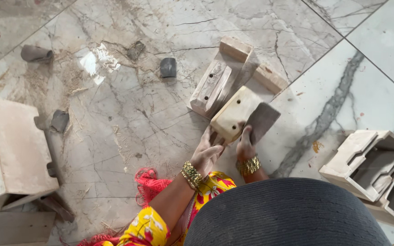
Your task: The person sits on the floor among a pile of small wooden box parts and assembles wooden boxes by hand, fitting side panels into a base piece and pressing the joints together. Finished assembled boxes are set aside on the floor while more parts are picked from the pile.
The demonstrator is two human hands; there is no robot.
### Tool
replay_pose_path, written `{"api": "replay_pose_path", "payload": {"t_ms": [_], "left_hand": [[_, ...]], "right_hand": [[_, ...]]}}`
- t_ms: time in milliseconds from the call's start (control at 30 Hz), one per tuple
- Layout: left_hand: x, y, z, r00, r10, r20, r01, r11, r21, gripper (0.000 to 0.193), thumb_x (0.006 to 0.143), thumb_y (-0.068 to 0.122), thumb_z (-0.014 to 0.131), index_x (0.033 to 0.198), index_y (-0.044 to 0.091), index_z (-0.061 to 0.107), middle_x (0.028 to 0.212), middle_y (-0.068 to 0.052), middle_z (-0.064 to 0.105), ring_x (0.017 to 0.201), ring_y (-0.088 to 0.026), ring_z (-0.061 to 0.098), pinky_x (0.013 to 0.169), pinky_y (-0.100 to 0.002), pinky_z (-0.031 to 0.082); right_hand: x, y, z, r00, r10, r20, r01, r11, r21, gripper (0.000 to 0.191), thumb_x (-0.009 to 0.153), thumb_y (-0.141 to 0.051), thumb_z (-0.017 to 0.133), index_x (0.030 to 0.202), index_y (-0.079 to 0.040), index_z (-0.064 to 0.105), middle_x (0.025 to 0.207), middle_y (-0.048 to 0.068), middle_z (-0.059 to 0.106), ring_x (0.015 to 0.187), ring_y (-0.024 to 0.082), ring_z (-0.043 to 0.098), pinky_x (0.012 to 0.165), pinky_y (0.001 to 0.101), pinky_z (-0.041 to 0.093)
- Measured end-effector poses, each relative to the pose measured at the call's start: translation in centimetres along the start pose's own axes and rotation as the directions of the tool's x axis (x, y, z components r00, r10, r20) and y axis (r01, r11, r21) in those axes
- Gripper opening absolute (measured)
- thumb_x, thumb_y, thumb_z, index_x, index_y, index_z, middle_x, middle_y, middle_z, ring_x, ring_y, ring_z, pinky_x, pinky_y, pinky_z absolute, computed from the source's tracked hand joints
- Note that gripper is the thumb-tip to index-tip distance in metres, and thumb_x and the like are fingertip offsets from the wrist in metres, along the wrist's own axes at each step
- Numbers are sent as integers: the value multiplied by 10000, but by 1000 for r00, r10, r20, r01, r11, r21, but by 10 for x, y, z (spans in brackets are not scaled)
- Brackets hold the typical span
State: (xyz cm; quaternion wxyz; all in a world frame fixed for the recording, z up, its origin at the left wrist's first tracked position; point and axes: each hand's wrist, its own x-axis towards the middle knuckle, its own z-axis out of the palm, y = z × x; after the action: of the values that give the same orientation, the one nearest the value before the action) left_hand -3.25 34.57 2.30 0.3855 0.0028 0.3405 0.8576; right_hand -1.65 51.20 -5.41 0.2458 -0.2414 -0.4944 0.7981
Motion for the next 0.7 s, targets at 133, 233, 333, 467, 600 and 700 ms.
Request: {"api": "replay_pose_path", "payload": {"t_ms": [133, 233, 333, 467, 600, 700], "left_hand": [[16, -10, -4, 997, 64, 39, -62, 996, -56, 1119, 805, -17, 636, 1662, 145, -64, 1678, -155, 229, 1518, -275, 291, 1211, -397, 287], [21, -7, -16, 986, 138, -92, -142, 989, -47, 1131, 791, -26, 645, 1635, 205, -72, 1672, 39, 83, 1524, -195, 220, 1237, -410, 285], [2, -2, -30, 980, 139, -141, -152, 985, -81, 1031, 837, 33, 644, 1640, 196, 17, 1683, -64, 221, 1526, -275, 303, 1223, -403, 260], [-73, 5, -50, 975, 192, -114, -197, 980, -30, 873, 868, 52, 618, 1611, 85, 161, 1625, -190, 322, 1491, -320, 354, 1220, -452, 297], [-197, 32, -81, 942, 303, -144, -279, 946, 164, 692, 878, 23, 554, 1532, -23, 331, 1520, -229, 476, 1404, -350, 474, 1196, -490, 346], [-288, 59, -106, 866, 386, -319, -350, 922, 165, 661, 873, 33, 542, 1510, -21, 375, 1494, -213, 518, 1370, -340, 502, 1170, -477, 360]], "right_hand": [[32, -9, 29, 992, -121, 28, 122, 992, -25, 367, 1139, -381, 471, 1085, -47, 613, 1096, 37, 622, 1084, 175, 572, 1032, 338, 475], [49, -22, 57, 981, -189, 40, 193, 962, -195, 424, 1126, -409, 411, 1060, -50, 628, 1058, 40, 648, 1043, 167, 603, 1000, 326, 495], [59, -36, 89, 967, -254, 3, 243, 921, -304, 422, 1101, -387, 413, 1041, -39, 643, 1019, 68, 686, 974, 184, 643, 926, 340, 515], [63, -51, 120, 923, -383, -34, 317, 807, -498, 414, 1082, -367, 444, 1023, -19, 660, 975, 123, 708, 913, 248, 678, 855, 388, 530], [57, -62, 128, 945, -327, -23, 244, 750, -614, 408, 1068, -367, 439, 1044, -33, 673, 1001, 137, 735, 971, 283, 719, 867, 423, 531], [45, -72, 125, 974, -222, 43, 201, 760, -618, 371, 1043, -369, 484, 1163, -67, 664, 1084, 156, 730, 1024, 314, 689, 883, 438, 526]]}}
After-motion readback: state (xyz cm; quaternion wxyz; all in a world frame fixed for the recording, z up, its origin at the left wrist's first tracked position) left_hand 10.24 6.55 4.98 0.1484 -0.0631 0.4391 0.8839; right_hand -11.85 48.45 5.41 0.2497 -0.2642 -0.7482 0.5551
